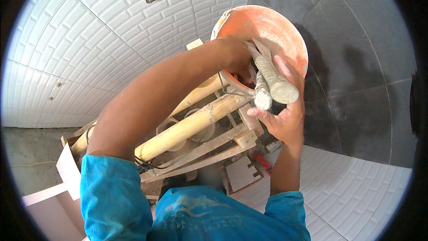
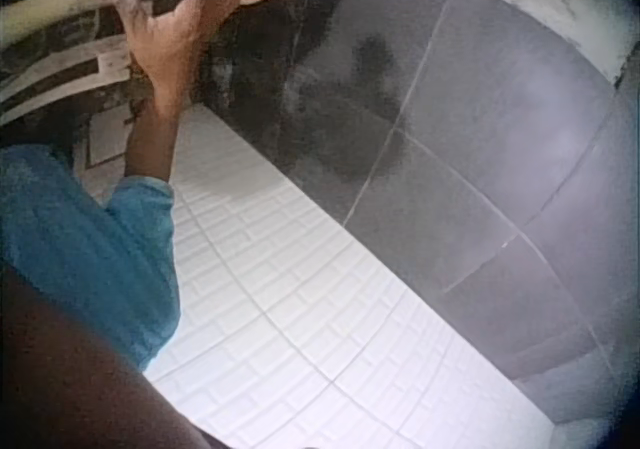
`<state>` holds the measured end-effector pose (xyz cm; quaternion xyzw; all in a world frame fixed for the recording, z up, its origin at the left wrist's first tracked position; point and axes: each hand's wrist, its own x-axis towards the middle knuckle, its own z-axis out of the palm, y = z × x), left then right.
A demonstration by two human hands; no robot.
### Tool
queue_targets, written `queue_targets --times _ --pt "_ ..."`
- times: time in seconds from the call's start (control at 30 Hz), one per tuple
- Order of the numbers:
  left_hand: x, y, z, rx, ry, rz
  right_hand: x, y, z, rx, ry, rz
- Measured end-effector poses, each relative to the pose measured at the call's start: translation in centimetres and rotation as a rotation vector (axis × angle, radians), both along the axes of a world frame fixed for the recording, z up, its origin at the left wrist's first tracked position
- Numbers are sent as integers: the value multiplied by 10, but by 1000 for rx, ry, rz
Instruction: The person walks through a construction site carrying a tile, then enters a room to retrieve a trowel and a pen. They move to a workbench, place the tile on a stand, and use the pen to mark the tile surface. The person then walks to a wall to unplug an extension cord and returns to the workbench to continue marking the tile.
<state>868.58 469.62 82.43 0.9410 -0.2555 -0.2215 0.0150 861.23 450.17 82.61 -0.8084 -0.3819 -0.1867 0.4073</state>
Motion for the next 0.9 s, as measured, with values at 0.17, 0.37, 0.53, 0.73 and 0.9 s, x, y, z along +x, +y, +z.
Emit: queue_targets --times 0.17,0.37,0.53,0.73,0.9 --pt "-7 -19 19 41 -2 -49 4 28 5 92 -56 -147" --pt "13 -9 -32 41 70 -110 27 41 -16 445 1 -117" --pt "24 -19 -29 215 216 -14 37 22 10 485 274 -105" --pt "28 -13 -46 60 84 -50 42 29 -9 498 211 -108" --pt "20 -19 -29 -11 112 -4 40 34 -10 571 249 -121"
